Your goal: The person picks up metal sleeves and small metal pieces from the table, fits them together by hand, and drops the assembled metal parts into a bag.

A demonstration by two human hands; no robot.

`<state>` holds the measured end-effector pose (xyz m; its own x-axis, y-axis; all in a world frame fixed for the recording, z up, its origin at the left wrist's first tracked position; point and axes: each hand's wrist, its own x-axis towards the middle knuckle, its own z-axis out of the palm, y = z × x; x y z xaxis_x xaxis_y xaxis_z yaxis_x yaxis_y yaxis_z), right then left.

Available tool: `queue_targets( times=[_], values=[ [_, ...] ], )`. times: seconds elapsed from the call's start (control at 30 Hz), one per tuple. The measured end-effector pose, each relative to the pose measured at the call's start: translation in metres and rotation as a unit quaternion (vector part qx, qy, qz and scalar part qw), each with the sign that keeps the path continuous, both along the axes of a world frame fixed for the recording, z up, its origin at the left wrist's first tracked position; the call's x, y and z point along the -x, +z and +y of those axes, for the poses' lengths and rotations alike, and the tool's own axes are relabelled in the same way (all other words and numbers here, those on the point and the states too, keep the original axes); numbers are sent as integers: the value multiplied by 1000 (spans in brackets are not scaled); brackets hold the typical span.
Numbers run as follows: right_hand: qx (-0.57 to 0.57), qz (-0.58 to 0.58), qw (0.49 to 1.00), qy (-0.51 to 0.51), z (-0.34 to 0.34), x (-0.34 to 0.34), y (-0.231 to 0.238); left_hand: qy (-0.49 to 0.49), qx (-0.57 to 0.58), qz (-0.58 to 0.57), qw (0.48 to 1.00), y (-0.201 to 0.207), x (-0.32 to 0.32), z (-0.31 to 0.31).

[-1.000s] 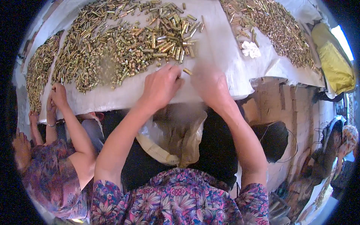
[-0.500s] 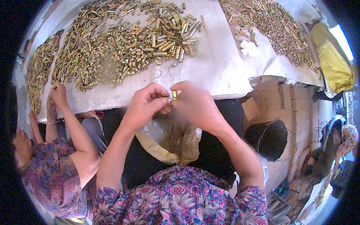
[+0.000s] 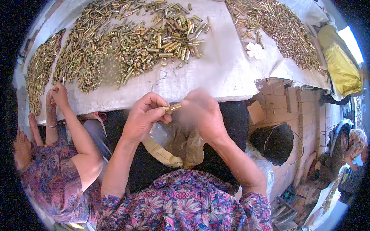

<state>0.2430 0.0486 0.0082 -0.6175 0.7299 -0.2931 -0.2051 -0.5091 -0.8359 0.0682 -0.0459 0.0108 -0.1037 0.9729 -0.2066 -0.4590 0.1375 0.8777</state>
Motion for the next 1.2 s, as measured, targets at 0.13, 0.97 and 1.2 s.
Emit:
queue_targets(
  times=[0.13,0.97,1.2],
  values=[
    [0,-6,1000,8,-3,0,-2,8,-9,15,1000,-3,-1,-3],
    [40,35,995,81,-10,-5,-17,-21,-35,244,969,3,4,-15],
    [146,128,967,162,-8,-11,-26,-80,-51,173,980,2,3,-20]
  ],
)
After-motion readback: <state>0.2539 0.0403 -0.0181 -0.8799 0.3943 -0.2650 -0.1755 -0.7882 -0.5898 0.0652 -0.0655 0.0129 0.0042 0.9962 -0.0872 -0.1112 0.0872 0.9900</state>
